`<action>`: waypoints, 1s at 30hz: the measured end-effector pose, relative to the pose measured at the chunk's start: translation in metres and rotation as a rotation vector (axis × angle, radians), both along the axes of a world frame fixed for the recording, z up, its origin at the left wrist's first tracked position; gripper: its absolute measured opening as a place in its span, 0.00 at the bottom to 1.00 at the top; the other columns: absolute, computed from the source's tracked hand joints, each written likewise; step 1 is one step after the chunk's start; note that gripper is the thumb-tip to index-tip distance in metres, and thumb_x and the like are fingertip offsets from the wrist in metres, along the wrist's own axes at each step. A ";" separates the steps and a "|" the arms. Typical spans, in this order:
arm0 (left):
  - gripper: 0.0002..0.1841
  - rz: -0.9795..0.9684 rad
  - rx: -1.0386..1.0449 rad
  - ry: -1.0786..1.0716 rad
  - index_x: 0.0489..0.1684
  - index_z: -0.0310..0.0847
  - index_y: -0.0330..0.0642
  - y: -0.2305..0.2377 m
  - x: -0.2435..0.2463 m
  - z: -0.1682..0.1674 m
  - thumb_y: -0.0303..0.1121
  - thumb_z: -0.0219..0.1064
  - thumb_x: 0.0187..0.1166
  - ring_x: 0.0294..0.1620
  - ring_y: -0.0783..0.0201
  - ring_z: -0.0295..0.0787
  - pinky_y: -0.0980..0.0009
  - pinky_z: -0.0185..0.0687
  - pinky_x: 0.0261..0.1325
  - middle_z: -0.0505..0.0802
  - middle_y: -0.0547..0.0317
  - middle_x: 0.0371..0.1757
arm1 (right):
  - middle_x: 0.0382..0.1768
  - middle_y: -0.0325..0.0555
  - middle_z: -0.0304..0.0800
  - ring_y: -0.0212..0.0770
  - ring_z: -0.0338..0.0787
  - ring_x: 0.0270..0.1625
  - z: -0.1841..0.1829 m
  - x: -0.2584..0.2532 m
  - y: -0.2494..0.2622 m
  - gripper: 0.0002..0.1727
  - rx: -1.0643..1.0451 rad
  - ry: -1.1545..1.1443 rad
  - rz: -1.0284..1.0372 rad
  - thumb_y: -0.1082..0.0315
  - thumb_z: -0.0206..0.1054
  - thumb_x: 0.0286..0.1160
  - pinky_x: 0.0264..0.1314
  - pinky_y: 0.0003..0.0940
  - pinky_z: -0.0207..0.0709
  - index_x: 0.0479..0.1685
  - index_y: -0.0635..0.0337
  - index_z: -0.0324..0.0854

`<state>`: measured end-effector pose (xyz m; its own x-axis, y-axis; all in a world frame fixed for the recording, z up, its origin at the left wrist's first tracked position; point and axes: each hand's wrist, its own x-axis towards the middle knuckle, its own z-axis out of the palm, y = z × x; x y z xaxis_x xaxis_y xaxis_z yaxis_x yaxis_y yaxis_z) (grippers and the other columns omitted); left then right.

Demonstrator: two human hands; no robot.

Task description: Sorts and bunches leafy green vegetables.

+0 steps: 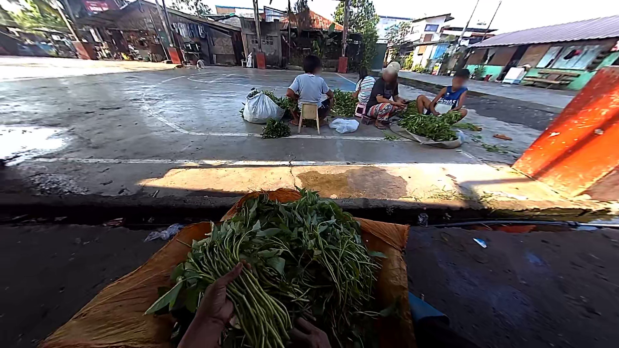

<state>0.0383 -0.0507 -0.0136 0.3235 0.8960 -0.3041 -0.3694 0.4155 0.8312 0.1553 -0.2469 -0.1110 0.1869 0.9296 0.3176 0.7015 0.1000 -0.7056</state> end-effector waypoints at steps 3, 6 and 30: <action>0.10 0.078 -0.102 -0.001 0.42 0.81 0.37 0.002 0.000 0.002 0.24 0.52 0.88 0.31 0.68 0.92 0.74 0.90 0.35 0.93 0.58 0.32 | 0.32 0.57 0.86 0.46 0.88 0.35 0.001 -0.004 0.001 0.13 0.280 0.238 -0.190 0.73 0.61 0.77 0.41 0.37 0.84 0.31 0.74 0.86; 0.10 0.156 -0.072 -0.038 0.43 0.80 0.38 0.015 -0.008 0.001 0.25 0.51 0.89 0.32 0.69 0.90 0.73 0.90 0.37 0.92 0.60 0.33 | 0.31 0.35 0.82 0.19 0.80 0.35 0.008 0.001 0.004 0.15 0.442 0.678 -0.440 0.75 0.49 0.83 0.43 0.16 0.76 0.35 0.69 0.81; 0.05 -0.098 -0.004 0.111 0.45 0.84 0.29 -0.009 0.012 -0.007 0.17 0.68 0.76 0.39 0.61 0.93 0.69 0.90 0.47 0.94 0.49 0.36 | 0.47 0.55 0.95 0.53 0.95 0.49 0.026 0.126 0.056 0.14 -0.105 0.118 -0.662 0.66 0.68 0.79 0.57 0.55 0.85 0.57 0.63 0.89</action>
